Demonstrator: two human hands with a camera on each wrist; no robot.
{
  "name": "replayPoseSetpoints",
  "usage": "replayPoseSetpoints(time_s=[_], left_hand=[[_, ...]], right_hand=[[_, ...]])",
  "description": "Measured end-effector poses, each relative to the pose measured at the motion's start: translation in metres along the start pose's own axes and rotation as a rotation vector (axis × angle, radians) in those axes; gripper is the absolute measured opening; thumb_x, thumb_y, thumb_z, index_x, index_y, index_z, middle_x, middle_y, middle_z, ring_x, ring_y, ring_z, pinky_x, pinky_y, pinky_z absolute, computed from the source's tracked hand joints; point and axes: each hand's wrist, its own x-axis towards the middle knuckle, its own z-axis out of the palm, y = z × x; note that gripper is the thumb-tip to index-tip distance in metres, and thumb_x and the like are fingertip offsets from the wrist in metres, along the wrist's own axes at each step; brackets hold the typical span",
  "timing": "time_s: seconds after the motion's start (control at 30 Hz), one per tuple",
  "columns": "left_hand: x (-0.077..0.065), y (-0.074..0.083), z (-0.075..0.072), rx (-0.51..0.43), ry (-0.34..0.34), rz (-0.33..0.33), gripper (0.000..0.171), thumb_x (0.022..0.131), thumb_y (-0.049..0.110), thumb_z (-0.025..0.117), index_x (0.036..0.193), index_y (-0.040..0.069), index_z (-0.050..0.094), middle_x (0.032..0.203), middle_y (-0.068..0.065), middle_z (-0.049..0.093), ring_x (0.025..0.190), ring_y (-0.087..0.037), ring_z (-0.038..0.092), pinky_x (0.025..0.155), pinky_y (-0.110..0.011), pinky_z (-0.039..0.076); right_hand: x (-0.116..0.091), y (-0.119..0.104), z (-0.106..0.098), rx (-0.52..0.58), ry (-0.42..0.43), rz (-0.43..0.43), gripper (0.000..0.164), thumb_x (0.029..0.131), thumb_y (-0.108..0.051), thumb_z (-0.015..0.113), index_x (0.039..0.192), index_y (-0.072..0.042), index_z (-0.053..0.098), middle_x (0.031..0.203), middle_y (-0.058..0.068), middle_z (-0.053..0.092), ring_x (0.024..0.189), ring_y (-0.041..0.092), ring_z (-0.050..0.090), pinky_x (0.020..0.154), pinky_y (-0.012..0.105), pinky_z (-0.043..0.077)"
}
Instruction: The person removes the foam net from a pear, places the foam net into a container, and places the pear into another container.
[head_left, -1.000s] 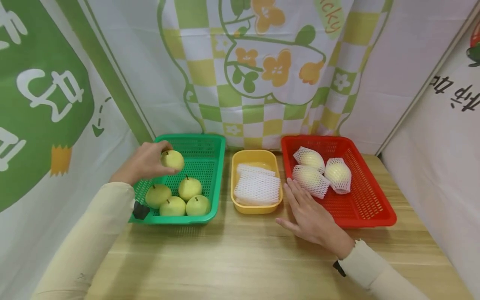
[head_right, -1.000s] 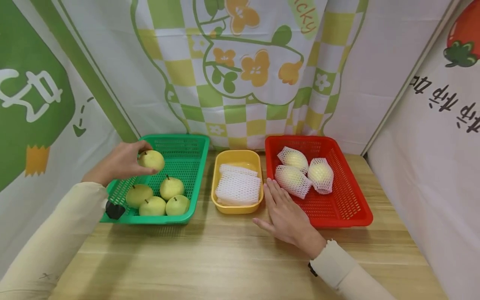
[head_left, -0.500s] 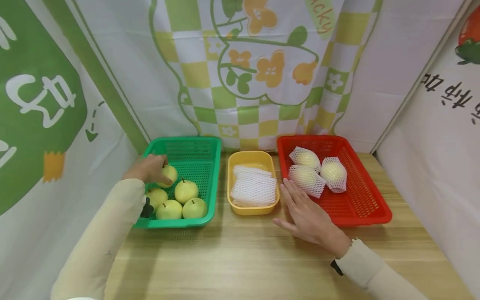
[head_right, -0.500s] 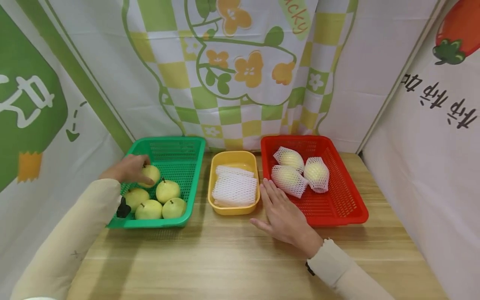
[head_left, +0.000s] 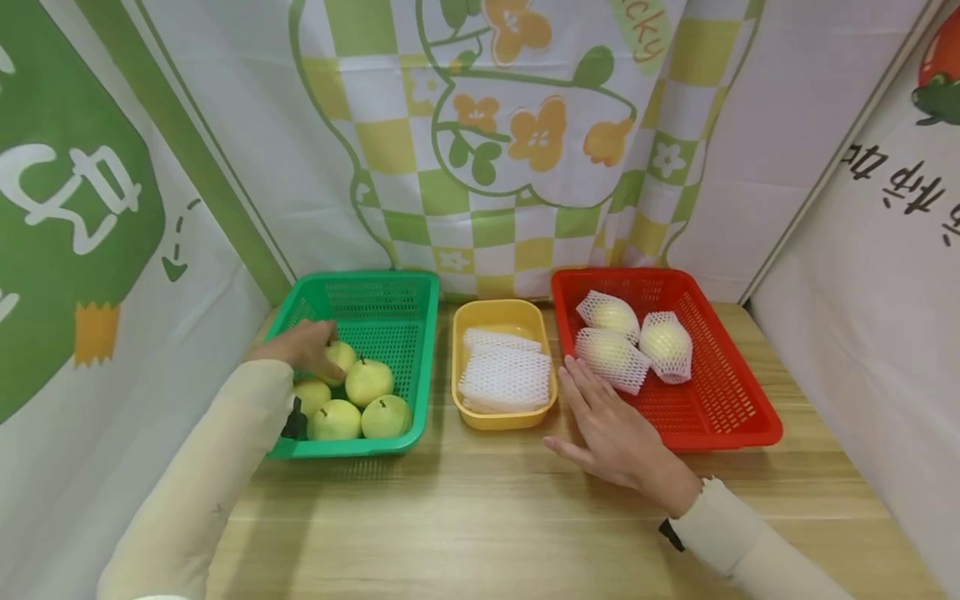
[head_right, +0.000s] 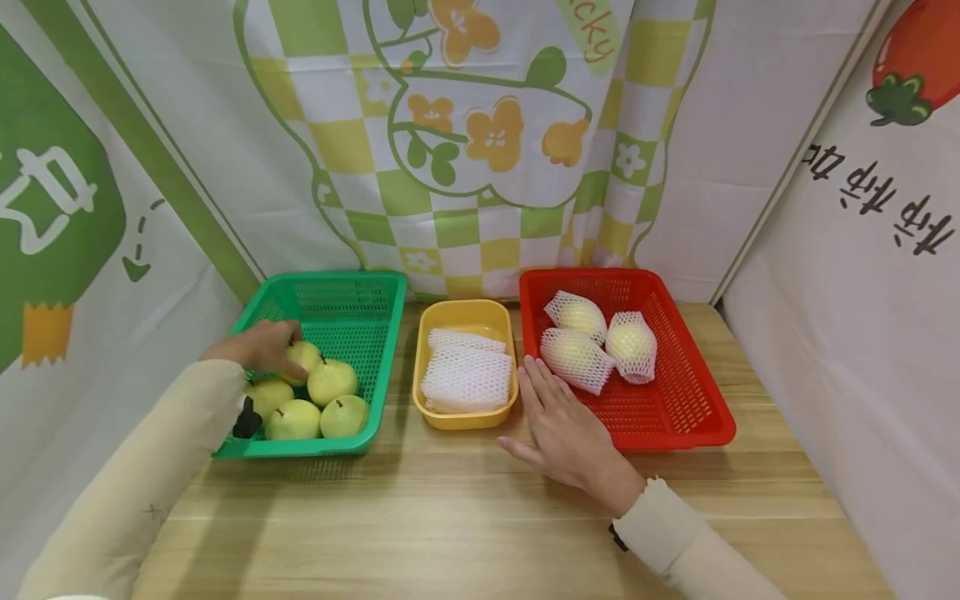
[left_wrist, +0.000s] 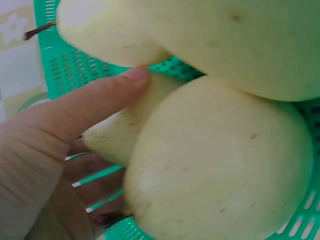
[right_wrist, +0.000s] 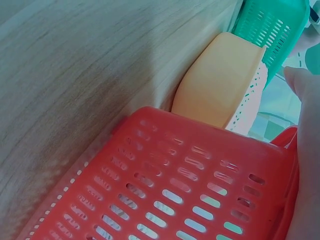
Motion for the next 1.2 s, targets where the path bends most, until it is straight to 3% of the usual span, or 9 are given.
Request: replayPoseSetpoints(time_s=[0.17, 0.37, 0.5, 0.6, 0.73, 0.87, 1.0, 1.2], left_hand=[[-0.006, 0.006, -0.012, 0.04, 0.001, 0.039, 0.077, 0.092, 0.03, 0.081, 0.146, -0.012, 0.047, 0.144, -0.038, 0.055, 0.131, -0.055, 0.054, 0.103, -0.064, 0.053], [-0.02, 0.025, -0.031, 0.128, 0.143, 0.123, 0.079, 0.098, 0.03, 0.075, 0.151, -0.016, 0.04, 0.154, -0.039, 0.045, 0.143, -0.059, 0.041, 0.116, -0.071, 0.041], [-0.038, 0.048, -0.038, 0.115, 0.2, 0.175, 0.079, 0.102, 0.031, 0.069, 0.154, -0.017, 0.035, 0.159, -0.04, 0.038, 0.148, -0.059, 0.035, 0.121, -0.071, 0.035], [-0.054, 0.07, -0.034, 0.113, 0.229, 0.22, 0.08, 0.104, 0.034, 0.065, 0.157, -0.015, 0.031, 0.163, -0.038, 0.034, 0.151, -0.057, 0.033, 0.123, -0.069, 0.034], [-0.071, 0.097, -0.015, 0.104, 0.259, 0.286, 0.084, 0.106, 0.041, 0.063, 0.163, -0.007, 0.026, 0.17, -0.029, 0.028, 0.156, -0.051, 0.031, 0.125, -0.066, 0.033], [-0.08, 0.116, 0.014, 0.091, 0.281, 0.357, 0.089, 0.105, 0.05, 0.061, 0.167, 0.0, 0.02, 0.176, -0.019, 0.02, 0.161, -0.042, 0.025, 0.127, -0.064, 0.031], [-0.086, 0.13, 0.05, 0.138, 0.345, 0.438, 0.092, 0.105, 0.053, 0.06, 0.167, -0.002, 0.02, 0.176, -0.02, 0.018, 0.163, -0.041, 0.021, 0.131, -0.06, 0.027], [-0.093, 0.138, 0.099, 0.185, 0.415, 0.451, 0.096, 0.104, 0.056, 0.059, 0.165, -0.006, 0.021, 0.176, -0.023, 0.014, 0.164, -0.039, 0.017, 0.132, -0.06, 0.024]], right_hand=[[0.0, 0.0, 0.0, -0.005, -0.007, 0.007, 0.1, 0.099, -0.063, 0.06, 0.166, 0.002, 0.024, 0.176, 0.021, 0.02, 0.163, 0.04, 0.022, 0.13, 0.056, 0.032], [-0.001, 0.001, -0.001, -0.007, -0.011, 0.02, 0.1, 0.098, -0.062, 0.061, 0.166, 0.001, 0.024, 0.176, 0.02, 0.019, 0.164, 0.04, 0.021, 0.129, 0.056, 0.032], [-0.001, 0.001, -0.002, -0.006, -0.018, 0.026, 0.1, 0.098, -0.063, 0.061, 0.166, 0.001, 0.024, 0.177, 0.02, 0.019, 0.164, 0.039, 0.021, 0.129, 0.057, 0.033], [-0.002, 0.001, -0.002, -0.007, -0.013, 0.023, 0.1, 0.098, -0.063, 0.06, 0.166, 0.001, 0.024, 0.176, 0.021, 0.02, 0.163, 0.04, 0.022, 0.129, 0.057, 0.033], [-0.003, 0.001, -0.002, -0.009, -0.007, 0.021, 0.099, 0.099, -0.063, 0.06, 0.166, 0.001, 0.024, 0.176, 0.021, 0.021, 0.163, 0.04, 0.023, 0.129, 0.057, 0.033], [-0.002, 0.001, -0.002, -0.012, -0.01, 0.024, 0.1, 0.099, -0.064, 0.059, 0.166, 0.0, 0.023, 0.176, 0.02, 0.02, 0.163, 0.04, 0.023, 0.129, 0.057, 0.033], [-0.002, 0.0, -0.002, -0.003, -0.016, 0.029, 0.1, 0.099, -0.063, 0.059, 0.167, -0.001, 0.021, 0.177, 0.02, 0.019, 0.164, 0.039, 0.021, 0.13, 0.056, 0.032], [0.0, -0.002, -0.001, 0.01, -0.022, 0.026, 0.1, 0.099, -0.064, 0.059, 0.167, 0.0, 0.022, 0.177, 0.02, 0.019, 0.164, 0.039, 0.02, 0.13, 0.056, 0.03]])
